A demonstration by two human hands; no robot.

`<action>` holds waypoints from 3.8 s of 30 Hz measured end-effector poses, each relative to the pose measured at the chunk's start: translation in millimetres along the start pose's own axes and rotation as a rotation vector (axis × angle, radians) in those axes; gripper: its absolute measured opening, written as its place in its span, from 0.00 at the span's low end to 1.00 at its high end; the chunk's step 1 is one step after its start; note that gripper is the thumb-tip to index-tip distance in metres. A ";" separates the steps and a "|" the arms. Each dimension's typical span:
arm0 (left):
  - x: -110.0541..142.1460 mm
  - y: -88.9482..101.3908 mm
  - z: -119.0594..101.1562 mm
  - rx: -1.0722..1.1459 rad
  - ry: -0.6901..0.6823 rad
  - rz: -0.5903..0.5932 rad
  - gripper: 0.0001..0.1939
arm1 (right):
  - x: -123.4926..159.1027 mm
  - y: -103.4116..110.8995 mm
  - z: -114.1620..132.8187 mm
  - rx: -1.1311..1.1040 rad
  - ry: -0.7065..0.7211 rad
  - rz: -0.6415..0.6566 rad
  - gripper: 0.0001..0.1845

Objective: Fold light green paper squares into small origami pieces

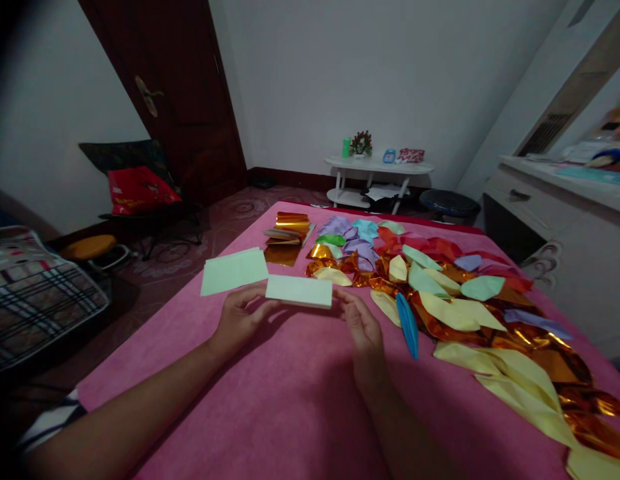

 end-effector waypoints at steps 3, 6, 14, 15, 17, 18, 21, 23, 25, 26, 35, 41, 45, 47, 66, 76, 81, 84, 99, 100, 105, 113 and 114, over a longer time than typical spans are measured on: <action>3.1 2.8 21.7 0.174 0.219 -0.083 0.06 | 1.8 -7.0 4.5 0.070 0.038 0.051 0.22; 5.7 0.0 36.2 0.391 0.349 -0.128 0.09 | 5.0 -12.1 4.2 0.080 0.018 0.067 0.21; 13.0 -23.6 44.1 0.566 0.529 0.024 0.14 | 7.7 -17.0 13.5 -0.041 -0.014 0.065 0.20; 13.5 -25.4 43.8 0.551 0.531 0.041 0.14 | 7.2 -17.2 13.9 -0.041 -0.017 0.063 0.19; 13.7 -28.1 42.7 0.516 0.521 0.072 0.14 | 6.1 -16.4 12.2 -0.026 -0.025 0.049 0.18; 13.7 -29.2 42.1 0.497 0.514 0.086 0.14 | 5.6 -16.1 10.6 -0.021 -0.028 0.042 0.17; 13.6 -31.2 39.8 0.452 0.492 0.115 0.12 | 5.1 -17.1 4.5 -0.043 -0.031 0.050 0.15; 12.3 -30.0 36.7 0.418 0.466 0.115 0.11 | 5.7 -18.7 3.4 -0.054 -0.025 0.070 0.13; 7.7 -24.1 28.1 0.369 0.375 0.087 0.08 | 6.6 -16.8 11.2 0.003 0.048 0.057 0.08; 4.7 -19.9 21.9 0.336 0.306 0.067 0.06 | 7.4 -14.8 19.1 0.060 0.117 0.037 0.05; 0.2 -9.7 14.9 0.310 0.223 0.035 0.07 | 16.1 -2.5 59.8 0.329 0.426 -0.153 0.18; 6.7 -18.3 20.7 0.340 0.324 0.107 0.15 | 17.7 -4.0 60.6 0.314 0.433 -0.136 0.17; 8.4 -17.8 24.8 0.363 0.361 0.093 0.17 | 16.3 -1.6 55.5 0.337 0.428 -0.140 0.17; 9.6 -21.5 25.1 0.402 0.375 0.110 0.17 | 17.0 -2.8 55.1 0.369 0.457 -0.134 0.17; 39.1 -63.7 1.7 0.431 0.487 0.889 0.13 | 4.9 -39.3 -10.3 -0.039 -0.202 0.398 0.28; 23.0 -53.9 11.8 0.669 0.566 0.587 0.33 | 1.0 -9.1 -1.0 0.068 -0.124 0.030 0.14; 16.1 -41.8 35.7 0.703 0.602 0.223 0.27 | 3.9 5.4 -1.9 0.012 -0.051 -0.141 0.15; 11.5 -20.9 43.9 0.569 0.579 -0.014 0.25 | 8.4 -16.4 -7.6 0.067 -0.060 0.049 0.13; 10.6 -23.8 32.8 0.548 0.549 0.001 0.31 | 11.2 -19.5 12.3 0.053 0.039 -0.006 0.10; 10.6 -22.8 33.2 0.593 0.547 -0.025 0.31 | 11.4 -16.6 14.1 0.057 0.052 -0.036 0.10; 7.2 -15.3 23.9 0.563 0.420 -0.071 0.17 | 11.4 -3.9 19.9 0.060 0.072 -0.155 0.05; 4.8 -22.1 2.4 0.259 0.240 0.133 0.05 | 9.8 -0.8 8.1 0.035 -0.038 -0.163 0.08; 5.7 -25.3 3.0 0.257 0.249 0.164 0.08 | 10.1 -2.4 6.4 0.043 -0.050 -0.141 0.08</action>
Point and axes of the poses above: each hand's wrist, its own x-axis away from the middle knuckle, its own y-axis out of the back of the hand, z = x × y, the point moved 9 cm from there along -x, towards the middle knuckle, and after that the axes turned 1 degree about x, right-handed, at the moved point
